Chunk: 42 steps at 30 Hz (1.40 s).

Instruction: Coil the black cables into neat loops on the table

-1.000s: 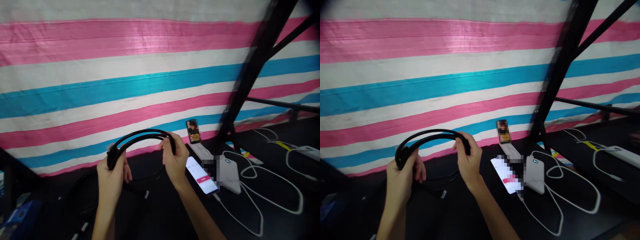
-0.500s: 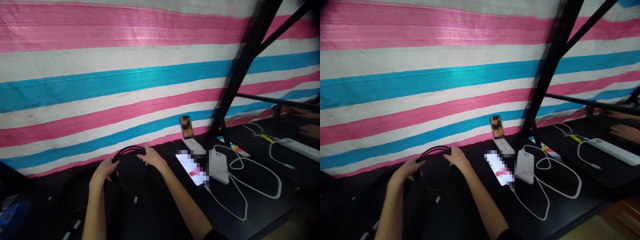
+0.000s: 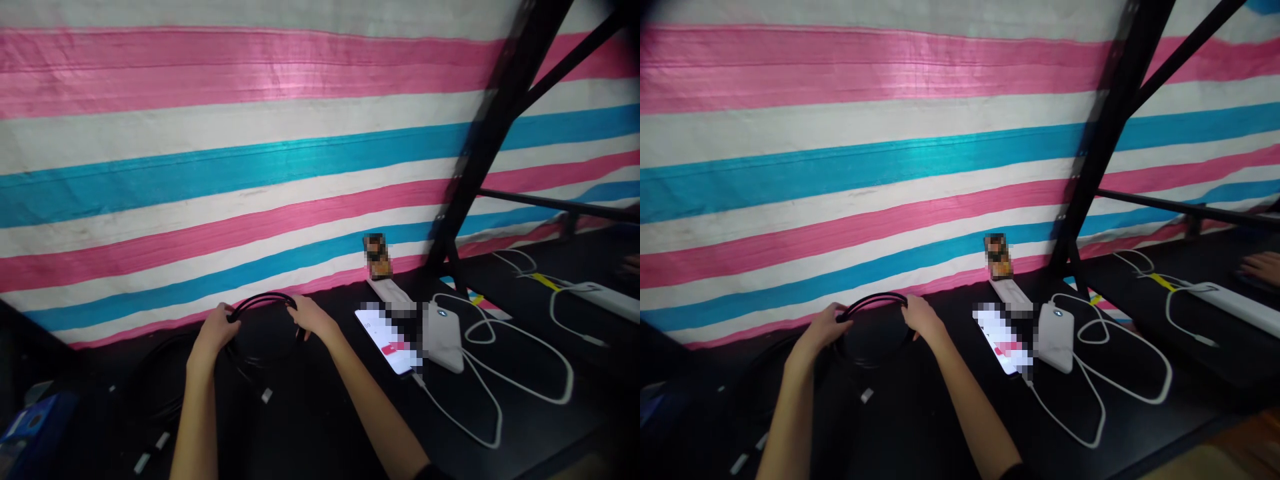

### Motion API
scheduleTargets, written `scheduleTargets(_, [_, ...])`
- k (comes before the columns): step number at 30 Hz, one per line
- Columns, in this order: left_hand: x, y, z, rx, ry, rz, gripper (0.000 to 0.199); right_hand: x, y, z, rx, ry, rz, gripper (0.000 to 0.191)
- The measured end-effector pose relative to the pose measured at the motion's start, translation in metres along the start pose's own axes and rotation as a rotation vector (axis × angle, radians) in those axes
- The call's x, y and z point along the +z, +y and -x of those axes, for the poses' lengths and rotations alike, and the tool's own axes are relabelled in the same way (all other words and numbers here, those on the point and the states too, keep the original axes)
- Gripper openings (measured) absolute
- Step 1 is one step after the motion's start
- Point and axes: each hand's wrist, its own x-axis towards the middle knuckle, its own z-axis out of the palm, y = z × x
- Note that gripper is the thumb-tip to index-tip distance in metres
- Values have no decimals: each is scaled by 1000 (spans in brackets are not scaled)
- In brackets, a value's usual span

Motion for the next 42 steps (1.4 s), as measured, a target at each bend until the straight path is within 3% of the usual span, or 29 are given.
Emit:
scheduleTargets(6, [11, -9, 1, -98, -257, -8, 4, 5, 10, -8, 15, 15, 56, 39])
scheduleTargets(9, [13, -13, 2, -109, -290, 30, 8, 4, 7, -6, -17, 26, 53, 44])
scheduleTargets(12, [6, -20, 3, -64, -292, 98, 14, -4, -4, 2, -118, 29, 7, 37])
scheduleTargets(17, [-13, -30, 6, 61, -297, 234, 39, -12, -35, 25, -448, 55, -339, 41])
scheduleTargets(19, [-17, -27, 10, 127, -263, 266, 50, -11, -47, 34, -492, 7, -506, 37])
scheduleTargets(22, [-21, -18, 18, 230, -186, 305, 62, -12, -60, 47, -445, -61, -684, 31])
scheduleTargets(27, [-33, -5, 35, 367, -121, 262, 63, -28, -69, 68, -388, -128, -995, 26])
scheduleTargets(29, [-41, -3, 44, 435, 0, 242, 60, -36, -70, 74, -338, -136, -1119, 38])
scheduleTargets(31, [-48, 0, 57, 511, 182, 231, 60, -40, -71, 79, -322, -148, -1198, 37])
scheduleTargets(33, [-53, 5, 71, 568, 292, 214, 61, -41, -73, 84, -325, -197, -1223, 28])
scheduleTargets(35, [-55, 12, 85, 625, 296, 204, 56, -39, -75, 87, -326, -255, -1190, 23])
scheduleTargets(39, [-52, 28, 99, 718, 280, 264, 33, -34, -77, 88, -360, -284, -1038, 31])
scheduleTargets(42, [-52, 32, 100, 680, 318, 389, 31, -33, -76, 86, -356, -292, -1024, 33])
